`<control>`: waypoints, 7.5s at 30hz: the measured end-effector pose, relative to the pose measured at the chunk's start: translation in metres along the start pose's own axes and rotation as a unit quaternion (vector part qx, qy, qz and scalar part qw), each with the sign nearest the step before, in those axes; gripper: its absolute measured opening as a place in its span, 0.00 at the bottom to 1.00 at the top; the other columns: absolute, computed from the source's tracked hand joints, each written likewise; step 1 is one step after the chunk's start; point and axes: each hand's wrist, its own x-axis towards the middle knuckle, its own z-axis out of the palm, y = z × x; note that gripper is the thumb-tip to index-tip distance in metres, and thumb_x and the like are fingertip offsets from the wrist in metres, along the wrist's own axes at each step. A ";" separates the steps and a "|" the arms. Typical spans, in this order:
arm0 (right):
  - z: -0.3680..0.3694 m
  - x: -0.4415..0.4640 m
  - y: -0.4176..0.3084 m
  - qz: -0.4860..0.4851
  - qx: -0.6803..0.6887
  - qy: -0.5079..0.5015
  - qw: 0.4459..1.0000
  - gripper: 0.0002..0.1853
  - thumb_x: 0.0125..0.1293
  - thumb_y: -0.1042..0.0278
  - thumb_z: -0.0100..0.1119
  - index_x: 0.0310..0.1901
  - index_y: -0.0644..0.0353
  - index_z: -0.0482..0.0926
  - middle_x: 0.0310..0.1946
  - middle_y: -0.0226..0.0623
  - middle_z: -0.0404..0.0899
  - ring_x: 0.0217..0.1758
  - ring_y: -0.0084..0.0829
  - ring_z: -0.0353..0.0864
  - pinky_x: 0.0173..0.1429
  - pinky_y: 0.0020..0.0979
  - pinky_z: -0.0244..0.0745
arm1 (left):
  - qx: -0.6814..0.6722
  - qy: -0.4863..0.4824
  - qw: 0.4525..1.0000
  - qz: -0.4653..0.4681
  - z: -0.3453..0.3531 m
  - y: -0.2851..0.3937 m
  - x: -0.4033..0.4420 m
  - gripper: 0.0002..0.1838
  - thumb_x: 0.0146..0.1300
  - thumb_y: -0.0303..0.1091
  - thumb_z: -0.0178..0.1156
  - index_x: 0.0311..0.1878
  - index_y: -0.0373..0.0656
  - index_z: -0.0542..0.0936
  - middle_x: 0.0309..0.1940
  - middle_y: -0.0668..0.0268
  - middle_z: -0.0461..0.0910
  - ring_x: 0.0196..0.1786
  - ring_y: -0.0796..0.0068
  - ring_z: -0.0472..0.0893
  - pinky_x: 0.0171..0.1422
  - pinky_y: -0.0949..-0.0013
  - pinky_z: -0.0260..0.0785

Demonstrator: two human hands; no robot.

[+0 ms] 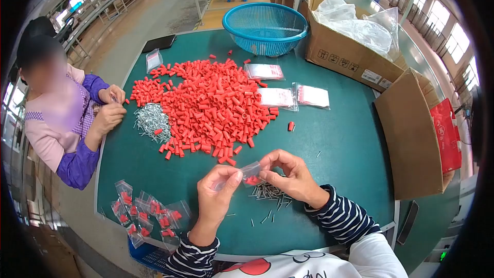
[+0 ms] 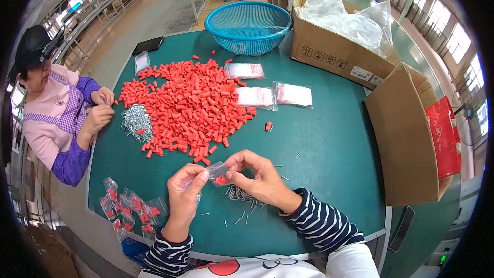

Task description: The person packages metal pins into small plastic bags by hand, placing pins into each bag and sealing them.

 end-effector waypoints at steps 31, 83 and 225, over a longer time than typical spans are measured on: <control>0.003 -0.004 -0.039 -0.182 -0.226 -0.048 0.956 0.05 0.62 0.69 0.65 0.35 0.59 0.81 0.34 0.33 0.81 0.42 0.34 0.81 0.52 0.35 0.71 | 0.104 -0.088 0.981 0.138 -0.002 -0.004 -0.007 0.05 0.57 0.22 0.70 0.37 0.37 0.85 0.37 0.65 0.77 0.36 0.81 0.77 0.38 0.78 0.70; 0.019 -0.012 -0.018 -0.168 -0.230 0.057 0.957 0.07 0.67 0.73 0.56 0.44 0.65 0.74 0.31 0.47 0.79 0.31 0.45 0.81 0.36 0.40 0.75 | -0.001 -0.051 0.998 0.032 0.021 -0.018 -0.002 0.11 0.70 0.35 0.61 0.45 0.35 0.80 0.33 0.67 0.80 0.29 0.82 0.76 0.34 0.78 0.70; -0.047 -0.008 -0.021 -0.064 -0.598 -0.177 0.779 0.08 0.53 0.66 0.67 0.35 0.57 0.83 0.30 0.36 0.78 0.38 0.39 0.80 0.43 0.40 0.73 | 0.230 -0.144 0.955 0.123 0.018 0.003 0.023 0.23 0.44 0.26 0.79 0.47 0.43 0.85 0.41 0.72 0.78 0.28 0.87 0.61 0.32 0.82 0.59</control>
